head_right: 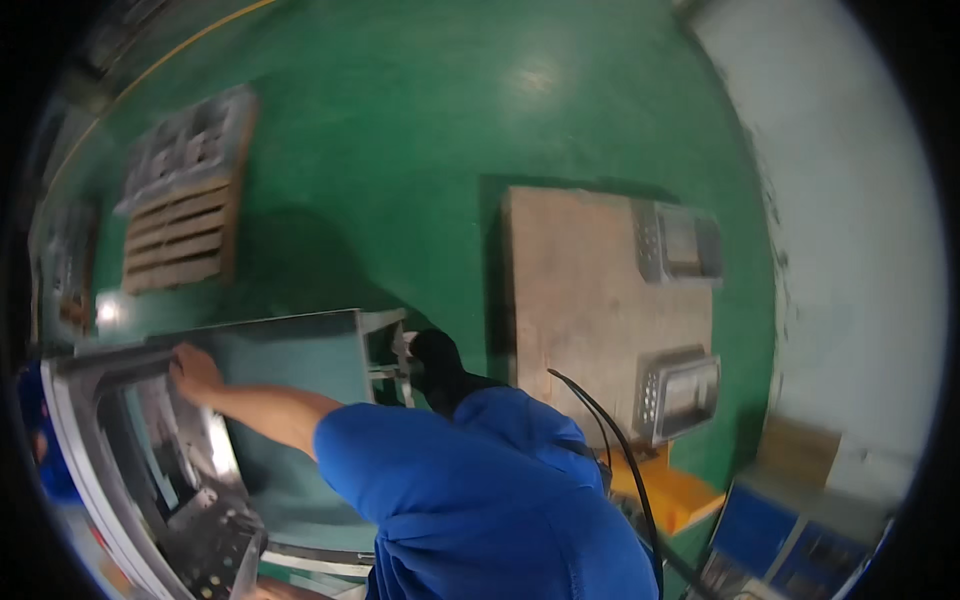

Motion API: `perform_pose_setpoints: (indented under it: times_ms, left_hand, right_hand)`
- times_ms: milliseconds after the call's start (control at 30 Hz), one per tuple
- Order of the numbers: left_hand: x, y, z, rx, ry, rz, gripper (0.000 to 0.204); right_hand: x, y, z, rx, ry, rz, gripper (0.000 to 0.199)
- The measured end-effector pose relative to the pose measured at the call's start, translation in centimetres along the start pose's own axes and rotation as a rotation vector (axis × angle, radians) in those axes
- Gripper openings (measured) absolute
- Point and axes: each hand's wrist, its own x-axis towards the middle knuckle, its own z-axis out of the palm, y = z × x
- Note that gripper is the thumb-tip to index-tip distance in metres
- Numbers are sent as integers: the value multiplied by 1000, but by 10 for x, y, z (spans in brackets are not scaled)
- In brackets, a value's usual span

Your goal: Apply small green circular stickers from a plastic bag onto specific points on metal housings.

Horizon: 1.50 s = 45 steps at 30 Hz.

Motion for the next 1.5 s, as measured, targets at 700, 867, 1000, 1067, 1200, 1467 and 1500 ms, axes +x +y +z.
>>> perform_pose_setpoints:
  times_ms: [700, 867, 1000, 1067, 1200, 1467, 1500]
  left_hand:
    - [-393, 319, 55, -164, -1400, 212, 21]
    - [-432, 294, -6, 281, -1378, -1, 20]
    - [-425, 297, -71, 494, -1302, -184, 20]
    - [-409, 290, -111, 547, -1263, -277, 20]
    - [-376, 237, -203, 503, -1178, -436, 19]
    - [-391, 140, -221, 730, -1132, -133, 26]
    - [-380, 144, -220, 688, -1122, -231, 27]
  right_hand:
    - [-819, 436, -818, -184, 1772, 1326, 31]
    - [-907, 569, -964, 88, 1838, 1370, 42]
    - [-942, 633, -1019, 428, 1827, 1247, 60]
    - [-962, 638, -1011, 374, 1799, 1292, 55]
    - [-946, 577, -978, 476, 1860, 942, 36]
    - [-836, 297, -905, 563, 1305, 685, 44]
    - [-789, 234, -883, 487, 1172, 650, 47]
